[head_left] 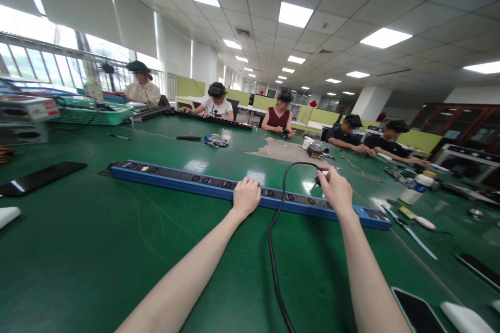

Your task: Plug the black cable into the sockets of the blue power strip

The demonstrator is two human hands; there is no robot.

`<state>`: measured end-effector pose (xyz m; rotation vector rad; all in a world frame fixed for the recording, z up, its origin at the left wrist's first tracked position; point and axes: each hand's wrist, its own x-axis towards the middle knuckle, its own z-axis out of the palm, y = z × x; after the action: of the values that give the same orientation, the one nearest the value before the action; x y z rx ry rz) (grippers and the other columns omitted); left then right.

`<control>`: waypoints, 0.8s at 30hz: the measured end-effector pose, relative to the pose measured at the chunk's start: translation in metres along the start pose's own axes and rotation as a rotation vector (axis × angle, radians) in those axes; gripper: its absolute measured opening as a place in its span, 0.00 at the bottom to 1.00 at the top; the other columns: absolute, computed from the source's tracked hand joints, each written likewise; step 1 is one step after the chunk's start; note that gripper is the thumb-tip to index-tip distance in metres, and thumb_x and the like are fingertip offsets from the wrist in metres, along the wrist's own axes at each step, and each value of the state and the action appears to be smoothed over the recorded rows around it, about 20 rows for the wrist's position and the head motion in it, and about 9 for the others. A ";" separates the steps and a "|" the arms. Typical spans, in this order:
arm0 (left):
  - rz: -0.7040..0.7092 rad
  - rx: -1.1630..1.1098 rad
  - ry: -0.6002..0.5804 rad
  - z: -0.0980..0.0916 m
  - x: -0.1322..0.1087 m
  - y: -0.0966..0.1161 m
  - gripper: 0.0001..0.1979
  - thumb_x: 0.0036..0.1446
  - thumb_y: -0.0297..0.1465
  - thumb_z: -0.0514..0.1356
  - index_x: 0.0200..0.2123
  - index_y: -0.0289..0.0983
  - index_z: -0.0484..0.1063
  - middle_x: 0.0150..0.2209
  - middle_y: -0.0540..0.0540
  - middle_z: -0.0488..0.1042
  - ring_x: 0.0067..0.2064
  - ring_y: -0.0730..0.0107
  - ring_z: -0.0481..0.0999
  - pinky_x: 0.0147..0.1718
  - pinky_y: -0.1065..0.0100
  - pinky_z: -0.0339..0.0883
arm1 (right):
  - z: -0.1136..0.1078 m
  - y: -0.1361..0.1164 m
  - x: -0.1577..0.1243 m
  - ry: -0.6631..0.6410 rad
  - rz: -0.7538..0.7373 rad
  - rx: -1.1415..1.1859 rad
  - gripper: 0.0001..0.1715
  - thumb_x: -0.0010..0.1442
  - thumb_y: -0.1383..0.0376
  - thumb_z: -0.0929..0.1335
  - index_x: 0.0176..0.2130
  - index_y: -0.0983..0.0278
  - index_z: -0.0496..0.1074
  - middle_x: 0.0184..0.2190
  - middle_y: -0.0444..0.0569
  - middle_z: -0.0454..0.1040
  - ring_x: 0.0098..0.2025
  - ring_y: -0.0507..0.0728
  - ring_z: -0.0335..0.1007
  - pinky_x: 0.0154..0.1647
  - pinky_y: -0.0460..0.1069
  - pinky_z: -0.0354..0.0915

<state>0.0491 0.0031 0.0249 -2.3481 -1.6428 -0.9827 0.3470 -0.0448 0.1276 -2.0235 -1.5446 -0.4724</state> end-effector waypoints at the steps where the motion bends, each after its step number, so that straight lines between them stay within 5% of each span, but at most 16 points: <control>1: -0.003 -0.004 -0.002 0.000 0.000 0.000 0.13 0.69 0.30 0.53 0.46 0.41 0.78 0.47 0.39 0.79 0.55 0.52 0.70 0.53 0.56 0.63 | 0.001 0.012 0.002 -0.044 0.019 -0.019 0.28 0.72 0.45 0.59 0.55 0.58 0.76 0.39 0.56 0.81 0.41 0.63 0.76 0.37 0.51 0.59; 6: -0.012 0.006 -0.004 0.000 0.000 0.001 0.13 0.69 0.30 0.53 0.46 0.41 0.78 0.47 0.39 0.79 0.55 0.53 0.71 0.53 0.57 0.63 | 0.023 0.065 -0.001 -0.226 0.140 -0.103 0.29 0.70 0.44 0.61 0.45 0.60 0.81 0.41 0.60 0.81 0.43 0.65 0.77 0.39 0.52 0.62; 12: 0.023 0.018 0.038 0.008 0.001 -0.003 0.12 0.69 0.30 0.53 0.45 0.41 0.78 0.46 0.40 0.79 0.53 0.53 0.71 0.51 0.57 0.63 | 0.046 0.087 -0.003 -0.328 0.171 -0.082 0.30 0.68 0.42 0.62 0.43 0.59 0.82 0.41 0.60 0.82 0.46 0.66 0.78 0.41 0.54 0.64; 16: 0.049 0.039 0.074 0.014 0.001 -0.006 0.10 0.68 0.30 0.55 0.43 0.40 0.78 0.45 0.41 0.79 0.52 0.53 0.71 0.50 0.56 0.63 | 0.052 0.096 0.003 -0.434 0.139 0.072 0.27 0.67 0.45 0.64 0.40 0.60 0.83 0.37 0.56 0.83 0.42 0.62 0.79 0.39 0.50 0.64; 20: 0.068 0.047 0.106 0.019 0.002 -0.008 0.10 0.68 0.30 0.55 0.44 0.40 0.77 0.44 0.41 0.79 0.51 0.54 0.71 0.49 0.56 0.63 | 0.046 0.096 0.004 -0.493 0.178 0.340 0.24 0.63 0.47 0.67 0.34 0.64 0.79 0.24 0.51 0.78 0.28 0.56 0.74 0.31 0.47 0.63; 24: 0.075 0.049 0.112 0.020 0.002 -0.009 0.10 0.68 0.30 0.55 0.43 0.41 0.77 0.43 0.41 0.79 0.51 0.54 0.71 0.49 0.57 0.63 | 0.027 0.088 0.003 -0.487 0.297 0.652 0.25 0.64 0.47 0.66 0.45 0.64 0.75 0.26 0.50 0.79 0.24 0.54 0.70 0.26 0.46 0.63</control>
<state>0.0509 0.0172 0.0079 -2.2613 -1.5102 -1.0265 0.4311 -0.0428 0.0897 -1.8437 -1.3631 0.6104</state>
